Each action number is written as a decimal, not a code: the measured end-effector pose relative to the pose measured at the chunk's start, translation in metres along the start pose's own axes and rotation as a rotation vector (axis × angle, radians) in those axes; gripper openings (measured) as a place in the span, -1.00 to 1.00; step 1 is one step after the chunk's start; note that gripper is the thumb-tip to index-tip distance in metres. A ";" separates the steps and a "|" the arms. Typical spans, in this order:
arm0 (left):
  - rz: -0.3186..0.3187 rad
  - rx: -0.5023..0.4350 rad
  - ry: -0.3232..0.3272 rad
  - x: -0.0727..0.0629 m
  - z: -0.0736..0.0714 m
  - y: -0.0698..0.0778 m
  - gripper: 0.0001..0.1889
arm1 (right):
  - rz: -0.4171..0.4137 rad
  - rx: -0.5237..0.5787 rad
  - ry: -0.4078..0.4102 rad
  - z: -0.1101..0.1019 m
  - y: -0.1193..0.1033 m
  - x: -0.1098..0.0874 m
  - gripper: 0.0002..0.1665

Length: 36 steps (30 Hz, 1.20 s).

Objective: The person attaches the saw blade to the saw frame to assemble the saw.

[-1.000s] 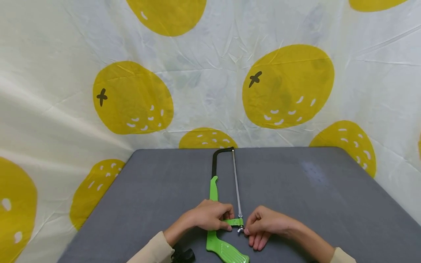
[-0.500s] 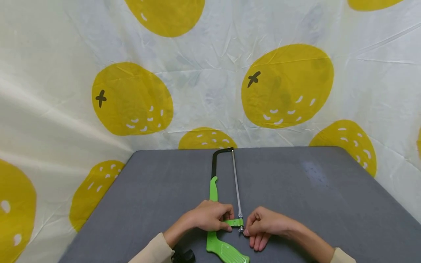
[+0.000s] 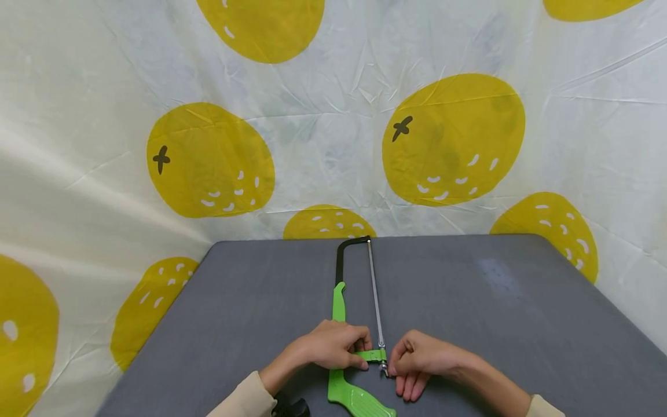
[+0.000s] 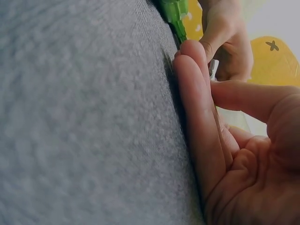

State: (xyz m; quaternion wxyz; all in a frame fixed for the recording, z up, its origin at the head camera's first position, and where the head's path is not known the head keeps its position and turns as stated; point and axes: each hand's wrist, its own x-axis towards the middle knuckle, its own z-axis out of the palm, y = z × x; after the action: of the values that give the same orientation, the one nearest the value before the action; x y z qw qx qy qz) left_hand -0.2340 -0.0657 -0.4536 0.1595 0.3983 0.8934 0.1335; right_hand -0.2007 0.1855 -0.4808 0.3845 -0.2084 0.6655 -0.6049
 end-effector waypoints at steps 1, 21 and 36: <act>-0.001 0.001 0.000 0.000 0.000 0.000 -0.82 | 0.000 -0.002 0.002 0.000 0.000 0.000 -0.82; 0.007 0.003 0.000 0.002 0.003 -0.004 -0.83 | 0.012 -0.060 0.028 0.004 -0.001 0.001 -0.77; 0.002 -0.006 -0.003 0.003 0.007 -0.004 -0.83 | 0.007 -0.033 0.007 0.001 0.003 -0.001 -0.68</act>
State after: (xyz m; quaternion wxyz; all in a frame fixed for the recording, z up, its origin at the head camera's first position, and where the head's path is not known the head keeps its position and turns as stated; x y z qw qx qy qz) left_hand -0.2360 -0.0651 -0.4618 0.1620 0.3990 0.8922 0.1360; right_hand -0.1984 0.1861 -0.4832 0.3806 -0.2103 0.6775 -0.5932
